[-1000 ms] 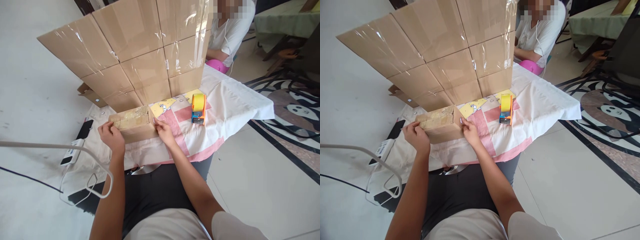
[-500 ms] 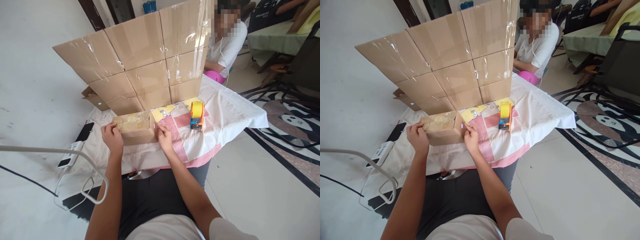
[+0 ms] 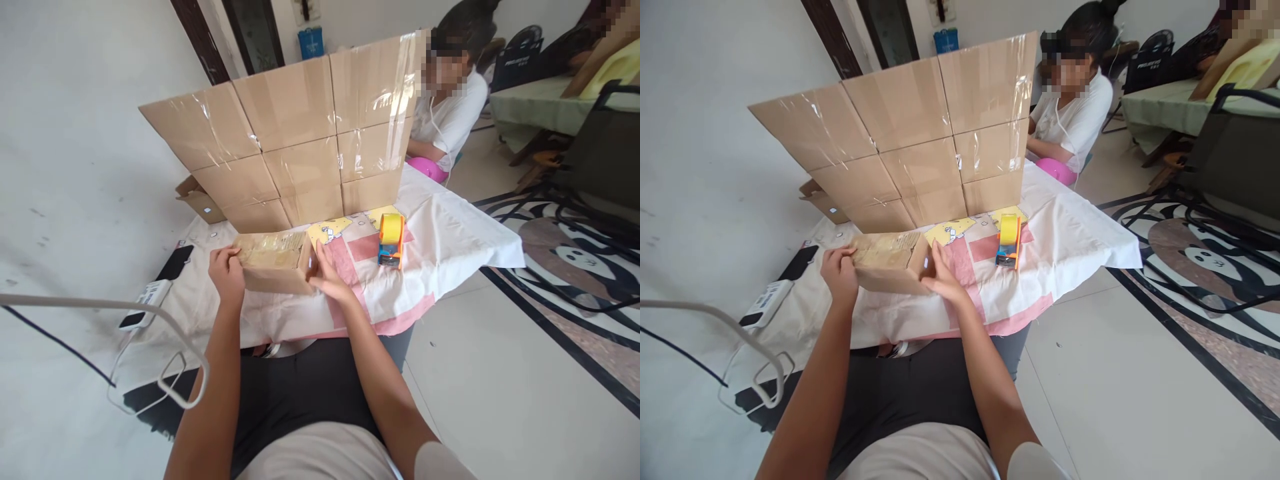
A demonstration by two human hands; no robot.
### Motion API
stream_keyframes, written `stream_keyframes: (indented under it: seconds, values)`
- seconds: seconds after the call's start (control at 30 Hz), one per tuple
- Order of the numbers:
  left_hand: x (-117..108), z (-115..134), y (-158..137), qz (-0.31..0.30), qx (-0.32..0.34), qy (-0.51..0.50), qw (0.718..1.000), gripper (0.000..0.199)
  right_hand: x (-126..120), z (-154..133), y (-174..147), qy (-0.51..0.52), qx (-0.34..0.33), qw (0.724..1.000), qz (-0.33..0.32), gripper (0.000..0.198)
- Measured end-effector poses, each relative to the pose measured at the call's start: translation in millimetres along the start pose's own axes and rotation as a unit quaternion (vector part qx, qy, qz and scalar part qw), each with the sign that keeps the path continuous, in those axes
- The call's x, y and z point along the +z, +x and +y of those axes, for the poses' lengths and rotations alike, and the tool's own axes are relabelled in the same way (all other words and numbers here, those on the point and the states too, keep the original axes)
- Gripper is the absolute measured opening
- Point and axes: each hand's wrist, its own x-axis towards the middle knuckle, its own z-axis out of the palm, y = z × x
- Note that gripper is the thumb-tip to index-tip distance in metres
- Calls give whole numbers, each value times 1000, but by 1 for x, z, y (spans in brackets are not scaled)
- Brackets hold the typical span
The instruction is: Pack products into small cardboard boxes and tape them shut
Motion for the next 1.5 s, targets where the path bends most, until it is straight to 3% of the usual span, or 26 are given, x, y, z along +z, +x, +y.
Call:
stream_keyframes:
  seconds: [0.07,0.13,0.23,0.33,0.4,0.47,0.6,0.7,0.8,0.9,0.97,1.03,1.07,1.13,1.2,1.37,1.5]
  values:
    - [-3,-3,3,-13,3,-24,1000,25,-1,-12,-6,-8,-28,997,-74,125]
    - [-7,-4,6,-26,2,-38,999,26,4,-23,-13,-34,-44,995,-84,134]
    - [-10,-3,2,-52,-12,-57,997,28,17,-35,-29,-109,-44,993,-3,142]
    - [-8,-5,-21,-47,-90,-142,985,47,15,-40,-60,-159,-64,982,75,138]
    - [-3,-11,-45,-55,-165,-168,970,56,-2,-42,-94,-163,-88,976,115,132]
    - [3,-19,-65,-122,-177,-111,970,53,-31,-47,-138,-166,-92,964,184,127]
    - [10,-27,-82,-260,-58,-14,964,42,-97,-73,-221,-216,-24,893,393,116]
    - [12,-28,-81,-290,-14,36,956,42,-132,-94,-243,-234,-34,832,501,118]
    - [13,-30,-80,-284,-35,40,957,43,-163,-92,-222,-308,1,775,551,132]
    - [14,-32,-83,-291,-38,40,955,41,-208,-74,-166,-424,114,720,537,136]
    - [12,-32,-83,-303,-27,32,952,39,-242,-66,-116,-475,194,726,457,134]
    - [10,-32,-81,-316,-24,20,948,37,-269,-62,-68,-493,342,736,314,115]
    - [9,-32,-80,-321,-29,11,947,37,-277,-61,-49,-489,360,738,294,105]
    - [7,-33,-76,-326,-43,-15,944,37,-278,-56,-24,-483,382,742,265,90]
    - [6,-34,-73,-330,-52,-45,942,39,-262,-45,-18,-486,378,742,265,80]
    - [3,-33,-76,-314,-52,-92,944,34,-211,-17,-53,-543,352,709,279,63]
    - [-9,-32,-83,-289,-46,-152,944,35,-212,-43,-58,-581,317,700,268,45]
